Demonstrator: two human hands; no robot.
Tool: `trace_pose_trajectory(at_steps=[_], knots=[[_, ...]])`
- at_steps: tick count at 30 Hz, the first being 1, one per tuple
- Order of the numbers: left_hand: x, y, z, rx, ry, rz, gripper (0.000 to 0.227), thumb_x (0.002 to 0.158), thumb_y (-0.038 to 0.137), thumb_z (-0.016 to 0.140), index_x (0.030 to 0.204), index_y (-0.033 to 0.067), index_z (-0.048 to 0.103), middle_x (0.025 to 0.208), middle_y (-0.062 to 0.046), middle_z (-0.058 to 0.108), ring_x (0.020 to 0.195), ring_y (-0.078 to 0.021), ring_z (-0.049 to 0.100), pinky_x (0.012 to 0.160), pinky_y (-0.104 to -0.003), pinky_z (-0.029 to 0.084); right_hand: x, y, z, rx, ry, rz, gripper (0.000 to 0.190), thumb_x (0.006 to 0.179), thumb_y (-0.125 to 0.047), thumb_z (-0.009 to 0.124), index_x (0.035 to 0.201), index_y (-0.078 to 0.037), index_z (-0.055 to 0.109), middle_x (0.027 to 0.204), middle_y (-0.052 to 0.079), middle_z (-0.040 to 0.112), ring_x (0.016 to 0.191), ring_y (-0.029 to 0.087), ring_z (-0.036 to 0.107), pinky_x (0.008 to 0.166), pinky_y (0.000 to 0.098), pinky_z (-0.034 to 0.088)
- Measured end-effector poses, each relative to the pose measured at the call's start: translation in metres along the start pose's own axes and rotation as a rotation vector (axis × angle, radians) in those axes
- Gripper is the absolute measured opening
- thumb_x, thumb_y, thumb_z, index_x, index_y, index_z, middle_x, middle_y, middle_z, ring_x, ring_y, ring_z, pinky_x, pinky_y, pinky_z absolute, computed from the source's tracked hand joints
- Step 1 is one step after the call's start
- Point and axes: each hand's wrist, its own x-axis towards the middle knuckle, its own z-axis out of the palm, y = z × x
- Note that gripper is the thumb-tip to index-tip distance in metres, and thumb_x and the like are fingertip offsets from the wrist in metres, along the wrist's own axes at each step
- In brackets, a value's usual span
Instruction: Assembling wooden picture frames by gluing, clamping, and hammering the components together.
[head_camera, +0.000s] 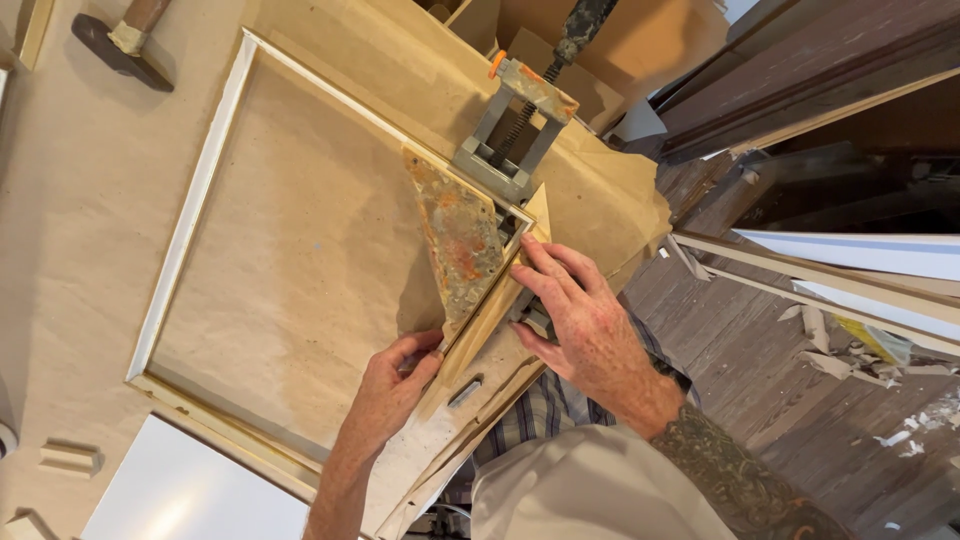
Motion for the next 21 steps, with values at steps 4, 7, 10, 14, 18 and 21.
trace_pose_trajectory(at_steps=[4,7,10,14,18,21], knots=[[-0.005,0.014,0.001,-0.001,0.013,-0.022,0.039,0.091,0.023,0.061,0.126,0.0108,0.075,0.127,-0.002,0.078,0.112,-0.0146,0.072,0.1,-0.028,0.055,0.0,0.0,-0.001,-0.004,0.005,-0.003,0.068,0.086,-0.019,0.086,0.14,-0.001,0.048,0.155,0.021,0.047,0.135,0.038,0.05,0.114,0.0469,0.047],[-0.003,0.007,0.007,0.224,0.282,0.352,0.032,0.093,0.017,0.061,0.123,0.0097,0.07,0.118,-0.006,0.076,0.101,-0.0164,0.072,0.088,-0.029,0.06,0.0,0.0,0.0,0.009,0.005,-0.001,0.065,0.088,-0.019,0.084,0.14,-0.001,0.049,0.156,0.02,0.046,0.136,0.037,0.049,0.114,0.0478,0.047],[-0.01,0.051,0.012,0.669,0.574,0.899,0.033,0.094,0.013,0.066,0.127,0.0113,0.063,0.118,-0.007,0.069,0.108,-0.0199,0.064,0.097,-0.038,0.048,0.0,0.001,-0.002,0.016,0.002,0.009,0.065,0.088,-0.019,0.084,0.14,-0.001,0.049,0.157,0.019,0.045,0.137,0.037,0.048,0.115,0.0477,0.046],[0.002,0.124,0.018,1.104,0.398,1.292,0.046,0.092,0.019,0.061,0.136,0.0043,0.064,0.138,-0.009,0.061,0.137,-0.0249,0.05,0.117,-0.066,0.031,0.002,-0.002,-0.002,-0.014,0.03,0.001,0.058,0.09,-0.019,0.08,0.137,0.002,0.052,0.149,0.022,0.052,0.134,0.037,0.05,0.115,0.0462,0.046],[0.027,0.134,0.019,1.248,0.357,1.348,0.058,0.086,0.034,0.059,0.136,0.0044,0.066,0.14,-0.01,0.063,0.138,-0.0251,0.05,0.118,-0.065,0.027,0.001,0.0,-0.002,0.031,0.023,0.007,0.056,0.093,-0.021,0.076,0.138,0.002,0.05,0.146,0.024,0.052,0.134,0.039,0.049,0.116,0.0473,0.043],[0.029,0.145,0.018,1.243,0.308,1.403,0.059,0.081,0.028,0.058,0.133,0.0007,0.065,0.134,-0.011,0.063,0.132,-0.0263,0.055,0.119,-0.062,0.027,-0.001,0.003,-0.002,0.042,0.018,0.016,0.056,0.094,-0.022,0.075,0.139,0.0,0.051,0.148,0.023,0.051,0.136,0.039,0.047,0.117,0.0477,0.042]])
